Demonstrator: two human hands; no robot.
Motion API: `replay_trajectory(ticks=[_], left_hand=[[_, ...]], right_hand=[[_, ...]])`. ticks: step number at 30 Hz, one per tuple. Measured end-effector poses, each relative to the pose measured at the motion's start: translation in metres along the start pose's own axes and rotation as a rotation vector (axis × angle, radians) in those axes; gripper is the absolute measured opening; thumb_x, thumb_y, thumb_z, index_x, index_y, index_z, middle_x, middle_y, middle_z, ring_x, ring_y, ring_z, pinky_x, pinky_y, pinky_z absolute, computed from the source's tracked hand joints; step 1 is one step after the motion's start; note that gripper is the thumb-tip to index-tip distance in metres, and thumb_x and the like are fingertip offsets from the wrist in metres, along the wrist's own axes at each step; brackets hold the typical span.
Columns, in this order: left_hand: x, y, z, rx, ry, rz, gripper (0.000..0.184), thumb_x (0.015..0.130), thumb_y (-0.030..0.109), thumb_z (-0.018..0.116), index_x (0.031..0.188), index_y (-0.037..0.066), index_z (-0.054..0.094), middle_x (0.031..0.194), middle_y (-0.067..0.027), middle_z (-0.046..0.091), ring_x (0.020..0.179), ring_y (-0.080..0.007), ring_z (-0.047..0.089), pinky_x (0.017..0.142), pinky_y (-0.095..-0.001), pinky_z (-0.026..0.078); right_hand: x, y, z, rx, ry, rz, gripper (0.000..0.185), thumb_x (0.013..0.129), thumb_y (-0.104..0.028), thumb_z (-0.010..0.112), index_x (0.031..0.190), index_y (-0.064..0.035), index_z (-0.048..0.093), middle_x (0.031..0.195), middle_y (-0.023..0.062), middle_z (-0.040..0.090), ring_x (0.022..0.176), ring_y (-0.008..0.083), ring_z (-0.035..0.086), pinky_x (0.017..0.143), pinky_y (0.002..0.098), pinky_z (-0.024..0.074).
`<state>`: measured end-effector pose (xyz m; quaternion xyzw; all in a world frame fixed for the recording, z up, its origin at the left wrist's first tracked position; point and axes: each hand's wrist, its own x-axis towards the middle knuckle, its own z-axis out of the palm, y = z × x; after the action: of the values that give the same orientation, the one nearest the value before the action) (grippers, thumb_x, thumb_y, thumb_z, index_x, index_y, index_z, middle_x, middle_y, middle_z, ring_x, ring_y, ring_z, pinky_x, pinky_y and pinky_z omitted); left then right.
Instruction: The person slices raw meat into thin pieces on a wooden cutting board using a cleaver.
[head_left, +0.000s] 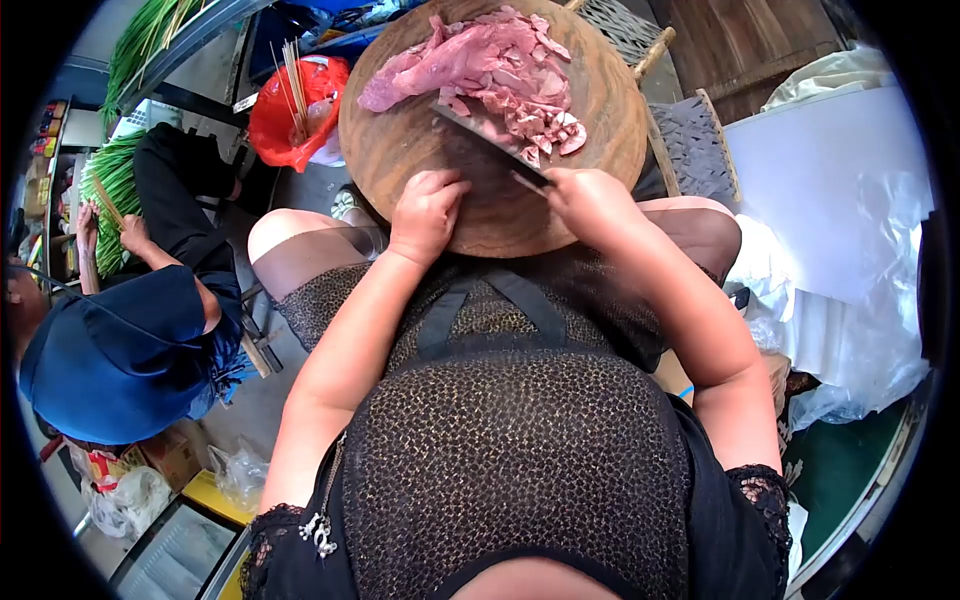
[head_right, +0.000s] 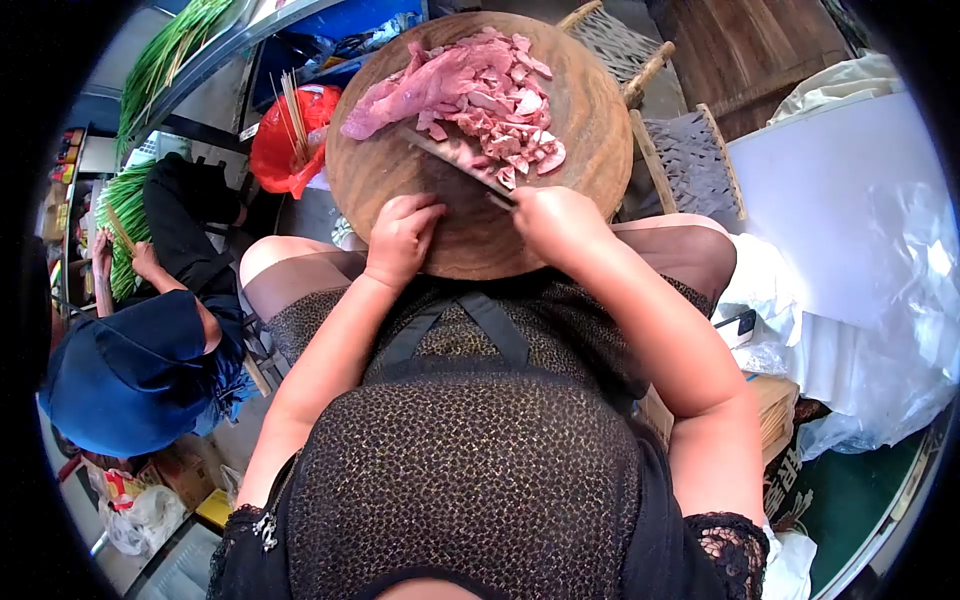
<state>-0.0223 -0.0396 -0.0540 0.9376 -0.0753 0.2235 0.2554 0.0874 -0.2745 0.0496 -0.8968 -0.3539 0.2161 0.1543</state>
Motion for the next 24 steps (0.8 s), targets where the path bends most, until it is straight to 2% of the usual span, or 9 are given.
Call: replay_trajectory(ticks=[2, 5, 9, 12, 14, 17, 19, 21, 24], left_hand=[[0.007, 0.0, 0.004, -0.099, 0.008, -0.089, 0.028, 0.085, 0.003, 0.066, 0.111, 0.01, 0.073, 0.123, -0.0145, 0.068, 0.114, -0.0339, 0.063, 0.1, -0.041, 0.051], [0.044, -0.013, -0.007, -0.227, 0.069, -0.189, 0.031, 0.086, 0.001, 0.065, 0.116, 0.009, 0.072, 0.126, -0.0169, 0.066, 0.118, -0.0357, 0.061, 0.103, -0.0416, 0.049], [0.109, -0.067, -0.016, 0.008, 0.283, -0.118, 0.045, 0.084, 0.008, 0.071, 0.128, 0.006, 0.062, 0.124, -0.0181, 0.065, 0.117, -0.0369, 0.06, 0.103, -0.0443, 0.047], [0.14, -0.073, -0.024, 0.062, 0.098, -0.2, 0.056, 0.083, 0.019, 0.075, 0.135, 0.006, 0.058, 0.124, -0.0179, 0.065, 0.118, -0.036, 0.06, 0.105, -0.0443, 0.046], [0.157, -0.066, -0.028, 0.176, -0.183, -0.271, 0.063, 0.081, 0.031, 0.078, 0.135, 0.006, 0.057, 0.127, -0.0188, 0.062, 0.119, -0.0362, 0.058, 0.103, -0.0461, 0.046], [0.168, -0.046, -0.023, 0.311, -0.218, -0.3, 0.064, 0.081, 0.036, 0.079, 0.134, 0.008, 0.058, 0.125, -0.0187, 0.062, 0.119, -0.0351, 0.058, 0.104, -0.0452, 0.046], [0.174, -0.043, -0.017, 0.327, -0.15, -0.286, 0.064, 0.078, 0.038, 0.079, 0.132, 0.007, 0.06, 0.119, -0.0198, 0.067, 0.113, -0.0349, 0.063, 0.101, -0.0449, 0.049], [0.189, -0.045, -0.015, 0.266, -0.451, -0.558, 0.069, 0.07, 0.039, 0.081, 0.128, 0.005, 0.063, 0.112, -0.0201, 0.071, 0.105, -0.035, 0.068, 0.096, -0.0447, 0.053], [0.196, -0.055, -0.025, 0.076, -0.514, -0.686, 0.064, 0.066, 0.04, 0.077, 0.116, 0.0, 0.069, 0.104, -0.0197, 0.074, 0.097, -0.0318, 0.071, 0.089, -0.0399, 0.055]], right_hand=[[-0.006, 0.009, -0.005, 0.139, 0.16, 0.099, 0.027, 0.094, -0.021, 0.054, 0.108, -0.0015, 0.067, 0.09, 0.0271, 0.069, 0.09, 0.0444, 0.066, 0.082, 0.0529, 0.0518], [-0.021, 0.015, -0.015, 0.195, 0.24, 0.177, 0.028, 0.095, -0.021, 0.056, 0.112, -0.0027, 0.067, 0.092, 0.0279, 0.068, 0.091, 0.0455, 0.066, 0.082, 0.0524, 0.0511], [-0.038, 0.011, -0.016, 0.313, 0.075, 0.045, 0.027, 0.094, -0.023, 0.059, 0.108, -0.0022, 0.068, 0.094, 0.0275, 0.068, 0.093, 0.0447, 0.066, 0.083, 0.0498, 0.0522], [-0.037, -0.006, -0.009, 0.318, -0.138, -0.022, 0.026, 0.093, -0.024, 0.059, 0.106, -0.0034, 0.069, 0.094, 0.0253, 0.069, 0.094, 0.0423, 0.067, 0.085, 0.0494, 0.0528], [-0.027, -0.005, 0.004, 0.273, -0.199, -0.038, 0.027, 0.093, -0.025, 0.058, 0.107, -0.0042, 0.069, 0.094, 0.0238, 0.07, 0.095, 0.0415, 0.067, 0.085, 0.0499, 0.0523], [-0.014, -0.01, -0.014, 0.329, -0.231, 0.076, 0.027, 0.092, -0.025, 0.059, 0.106, -0.0042, 0.069, 0.094, 0.0232, 0.07, 0.094, 0.0417, 0.067, 0.085, 0.05, 0.0522], [-0.005, 0.009, -0.012, 0.26, -0.077, 0.026, 0.025, 0.091, -0.025, 0.06, 0.103, -0.0052, 0.07, 0.091, 0.023, 0.07, 0.089, 0.0418, 0.068, 0.082, 0.0502, 0.053], [0.0, 0.027, -0.024, 0.135, -0.076, 0.076, 0.024, 0.091, -0.026, 0.06, 0.102, -0.0067, 0.071, 0.088, 0.0217, 0.07, 0.087, 0.0411, 0.068, 0.079, 0.0507, 0.0537], [0.002, 0.048, -0.039, 0.007, 0.086, 0.054, 0.023, 0.092, -0.028, 0.061, 0.098, -0.0075, 0.07, 0.086, 0.0213, 0.07, 0.085, 0.0399, 0.068, 0.077, 0.0515, 0.0541]])
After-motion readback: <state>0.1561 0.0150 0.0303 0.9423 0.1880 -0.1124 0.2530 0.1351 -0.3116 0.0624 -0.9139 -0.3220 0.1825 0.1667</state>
